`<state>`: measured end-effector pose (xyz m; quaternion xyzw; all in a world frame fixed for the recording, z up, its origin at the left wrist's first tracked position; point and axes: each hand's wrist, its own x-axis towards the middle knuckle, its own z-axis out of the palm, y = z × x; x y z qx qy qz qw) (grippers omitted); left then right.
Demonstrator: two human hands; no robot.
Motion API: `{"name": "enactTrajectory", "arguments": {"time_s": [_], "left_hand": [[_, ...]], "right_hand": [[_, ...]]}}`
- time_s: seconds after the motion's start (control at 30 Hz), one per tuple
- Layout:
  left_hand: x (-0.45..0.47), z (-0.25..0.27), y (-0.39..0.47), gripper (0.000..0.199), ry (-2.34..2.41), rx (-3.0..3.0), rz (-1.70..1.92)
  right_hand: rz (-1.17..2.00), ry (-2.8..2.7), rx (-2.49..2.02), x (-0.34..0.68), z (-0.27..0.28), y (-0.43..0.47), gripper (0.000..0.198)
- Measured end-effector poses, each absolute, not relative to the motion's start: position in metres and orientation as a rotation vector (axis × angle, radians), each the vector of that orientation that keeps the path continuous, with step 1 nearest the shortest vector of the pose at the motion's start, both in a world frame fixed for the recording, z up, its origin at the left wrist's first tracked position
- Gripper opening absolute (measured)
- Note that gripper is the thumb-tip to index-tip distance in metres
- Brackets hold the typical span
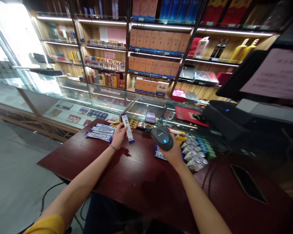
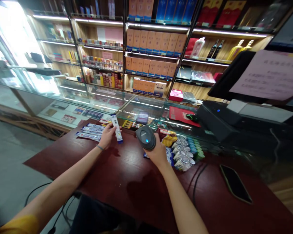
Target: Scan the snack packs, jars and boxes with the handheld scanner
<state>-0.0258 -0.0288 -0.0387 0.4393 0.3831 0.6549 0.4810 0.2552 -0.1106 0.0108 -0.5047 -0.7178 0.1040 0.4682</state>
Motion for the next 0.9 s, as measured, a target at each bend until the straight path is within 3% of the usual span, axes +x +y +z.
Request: {"name": "enactTrajectory", "arguments": {"time_s": [0.3,0.6,0.9], "left_hand": [[0.056,-0.051,-0.05,0.043,0.77,0.717,1.336],[0.05,-0.06,-0.052,0.066,0.754,0.759,1.307],[0.047,-0.055,-0.056,0.064,0.722,0.846,1.269]], "right_hand": [[0.163,-1.968,-1.531,0.285,0.006,-0.125,0.049],[0.218,-2.147,-1.643,0.279,0.004,-0.129,0.041],[0.471,-1.894,-1.512,0.292,0.008,-0.128,0.041]]}}
